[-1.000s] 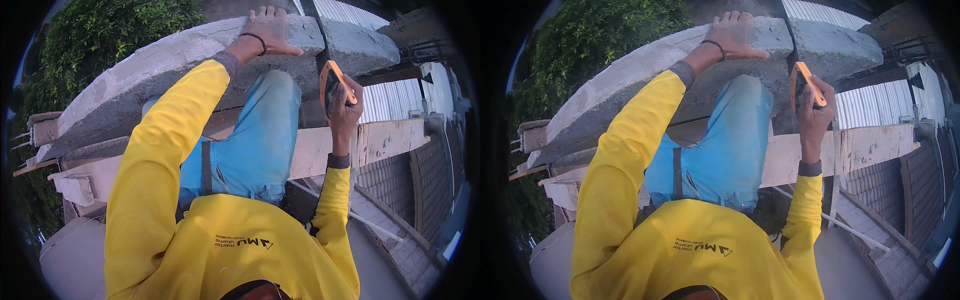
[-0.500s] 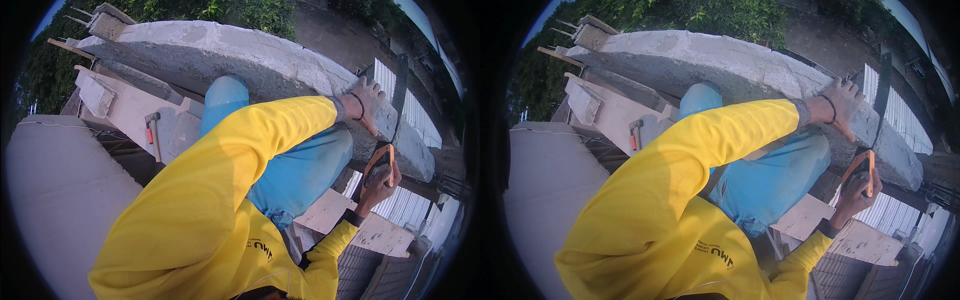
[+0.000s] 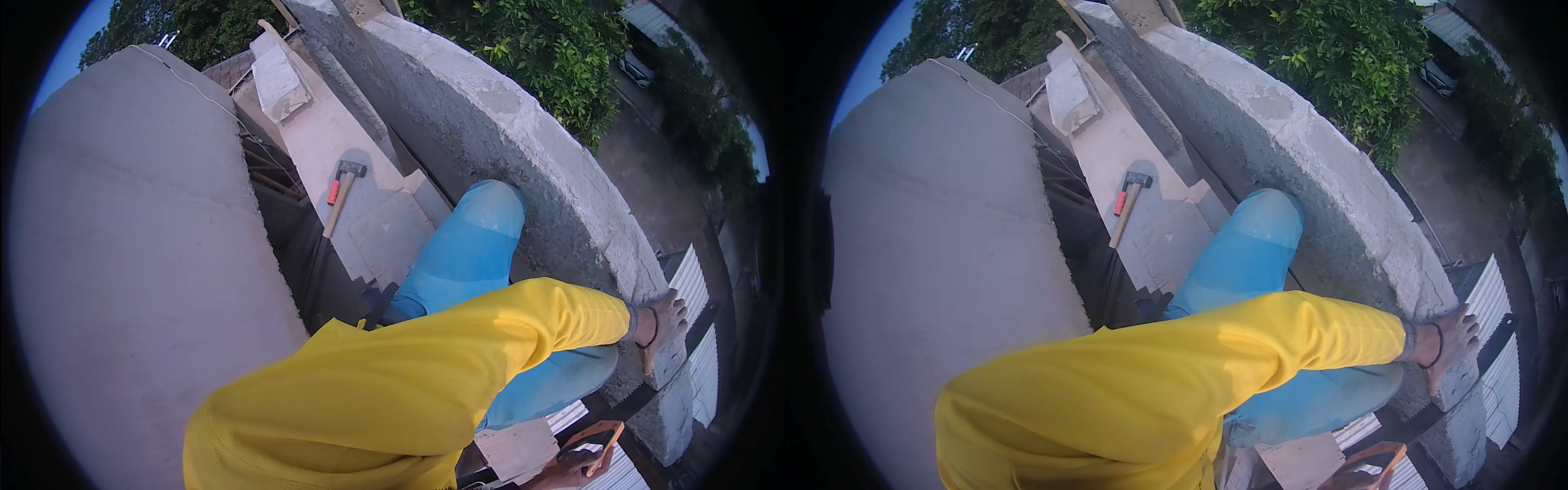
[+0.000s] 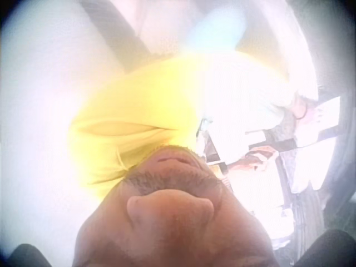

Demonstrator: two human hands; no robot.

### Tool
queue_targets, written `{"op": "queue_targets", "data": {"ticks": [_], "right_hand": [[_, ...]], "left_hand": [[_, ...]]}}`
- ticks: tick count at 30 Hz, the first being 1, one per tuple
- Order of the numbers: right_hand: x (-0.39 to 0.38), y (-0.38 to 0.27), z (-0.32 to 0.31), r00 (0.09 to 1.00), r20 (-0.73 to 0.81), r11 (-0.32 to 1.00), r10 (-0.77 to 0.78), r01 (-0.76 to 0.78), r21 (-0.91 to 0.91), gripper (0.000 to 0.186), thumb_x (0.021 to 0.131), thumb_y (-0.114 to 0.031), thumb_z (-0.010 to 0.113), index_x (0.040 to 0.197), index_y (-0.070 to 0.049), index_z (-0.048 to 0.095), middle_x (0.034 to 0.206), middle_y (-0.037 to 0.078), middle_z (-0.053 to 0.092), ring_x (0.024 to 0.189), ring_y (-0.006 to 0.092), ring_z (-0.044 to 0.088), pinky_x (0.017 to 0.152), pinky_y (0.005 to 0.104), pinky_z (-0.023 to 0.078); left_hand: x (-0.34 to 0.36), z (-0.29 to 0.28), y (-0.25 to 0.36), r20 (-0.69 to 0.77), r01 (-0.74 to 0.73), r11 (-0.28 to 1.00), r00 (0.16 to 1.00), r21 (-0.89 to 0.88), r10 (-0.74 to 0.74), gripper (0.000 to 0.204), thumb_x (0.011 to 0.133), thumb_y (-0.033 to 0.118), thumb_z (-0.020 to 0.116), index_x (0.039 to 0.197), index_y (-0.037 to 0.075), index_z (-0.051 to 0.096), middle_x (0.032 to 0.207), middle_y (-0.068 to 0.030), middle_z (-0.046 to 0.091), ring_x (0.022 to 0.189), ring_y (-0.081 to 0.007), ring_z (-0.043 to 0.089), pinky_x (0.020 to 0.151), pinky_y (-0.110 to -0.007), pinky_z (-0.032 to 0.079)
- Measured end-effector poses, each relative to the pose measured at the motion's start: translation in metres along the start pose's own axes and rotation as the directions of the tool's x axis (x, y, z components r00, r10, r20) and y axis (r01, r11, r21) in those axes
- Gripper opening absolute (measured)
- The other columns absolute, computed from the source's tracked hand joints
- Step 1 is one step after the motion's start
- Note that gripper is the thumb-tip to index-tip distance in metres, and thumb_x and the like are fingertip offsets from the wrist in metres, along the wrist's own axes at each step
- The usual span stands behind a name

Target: The person uses a hand saw to cut a concrete block resting on a wooden plank, then uses a hammer and chisel to split the block along the cut. The person removes the cut piece and continues sawing another section of the block.

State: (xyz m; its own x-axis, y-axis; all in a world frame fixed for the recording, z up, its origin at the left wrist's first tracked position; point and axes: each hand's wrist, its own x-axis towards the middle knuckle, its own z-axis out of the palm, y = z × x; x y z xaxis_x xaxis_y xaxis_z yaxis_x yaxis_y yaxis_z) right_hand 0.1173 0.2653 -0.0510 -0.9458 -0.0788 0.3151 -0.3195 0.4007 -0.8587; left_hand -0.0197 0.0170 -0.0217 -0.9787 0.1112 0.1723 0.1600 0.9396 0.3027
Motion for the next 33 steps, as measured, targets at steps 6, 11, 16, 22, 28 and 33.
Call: {"op": "queue_targets", "data": {"ticks": [6,11,16,22,28,33], "right_hand": [[0.057,-0.008,0.032,1.0,0.001,1.0,-0.031,0.031,0.003,0.04,0.113,-0.035,0.054,0.141,-0.006,0.057,0.083,-0.001,0.048,0.067,0.0061,0.046,0.055,0.0218,0.038],[0.056,-0.003,0.02,1.0,-0.006,1.0,-0.019,0.019,-0.008,0.041,0.113,-0.036,0.054,0.141,-0.006,0.057,0.089,0.001,0.049,0.072,0.0085,0.048,0.058,0.0233,0.041],[0.038,0.002,0.005,1.0,-0.025,1.0,0.005,-0.005,-0.016,0.042,0.113,-0.037,0.054,0.142,-0.007,0.057,0.094,0.003,0.051,0.076,0.0109,0.051,0.06,0.0249,0.044],[-0.01,0.005,-0.049,0.998,-0.039,0.999,0.04,-0.041,-0.022,0.043,0.113,-0.038,0.053,0.142,-0.007,0.057,0.101,0.005,0.053,0.082,0.0137,0.054,0.064,0.0267,0.047],[-0.002,0.012,-0.046,1.0,-0.023,1.0,0.019,-0.019,-0.016,0.045,0.113,-0.04,0.053,0.143,-0.007,0.057,0.108,0.007,0.055,0.087,0.0166,0.057,0.067,0.0286,0.05],[0.059,0.001,-0.001,0.998,-0.059,1.0,-0.018,0.017,-0.021,0.046,0.112,-0.041,0.052,0.143,-0.008,0.057,0.114,0.009,0.057,0.091,0.019,0.059,0.07,0.0302,0.053]], "left_hand": [[0.006,0.005,0.002,0.012,0.012,0.999,1.0,-0.044,-0.011,0.131,0.05,0.088,0.08,0.143,-0.001,0.055,0.144,-0.0189,0.055,0.141,-0.0345,0.045,0.117,-0.054,0.029],[0.01,0.004,-0.001,0.055,0.016,1.0,0.998,-0.025,-0.015,0.137,0.052,0.092,0.077,0.151,0.001,0.049,0.154,-0.0179,0.05,0.148,-0.036,0.039,0.12,-0.056,0.026],[0.006,0.0,-0.005,0.078,0.003,0.998,0.997,-0.064,0.002,0.138,0.055,0.091,0.077,0.154,0.0,0.046,0.157,-0.0234,0.047,0.15,-0.0398,0.038,0.123,-0.06,0.023],[-0.002,0.007,-0.008,-0.082,-0.065,0.994,0.995,-0.087,0.058,0.125,0.053,0.08,0.083,0.138,-0.007,0.057,0.142,-0.0268,0.056,0.141,-0.0415,0.046,0.119,-0.06,0.029],[-0.003,0.002,-0.001,-0.044,-0.028,0.998,0.999,-0.061,0.025,0.123,0.054,0.079,0.082,0.137,-0.007,0.056,0.135,-0.0241,0.057,0.135,-0.0391,0.05,0.114,-0.061,0.032],[-0.01,-0.007,0.003,-0.049,-0.022,1.0,0.999,-0.012,0.022,0.124,0.055,0.081,0.081,0.139,-0.006,0.055,0.138,-0.0231,0.057,0.135,-0.0384,0.05,0.114,-0.06,0.032]]}}
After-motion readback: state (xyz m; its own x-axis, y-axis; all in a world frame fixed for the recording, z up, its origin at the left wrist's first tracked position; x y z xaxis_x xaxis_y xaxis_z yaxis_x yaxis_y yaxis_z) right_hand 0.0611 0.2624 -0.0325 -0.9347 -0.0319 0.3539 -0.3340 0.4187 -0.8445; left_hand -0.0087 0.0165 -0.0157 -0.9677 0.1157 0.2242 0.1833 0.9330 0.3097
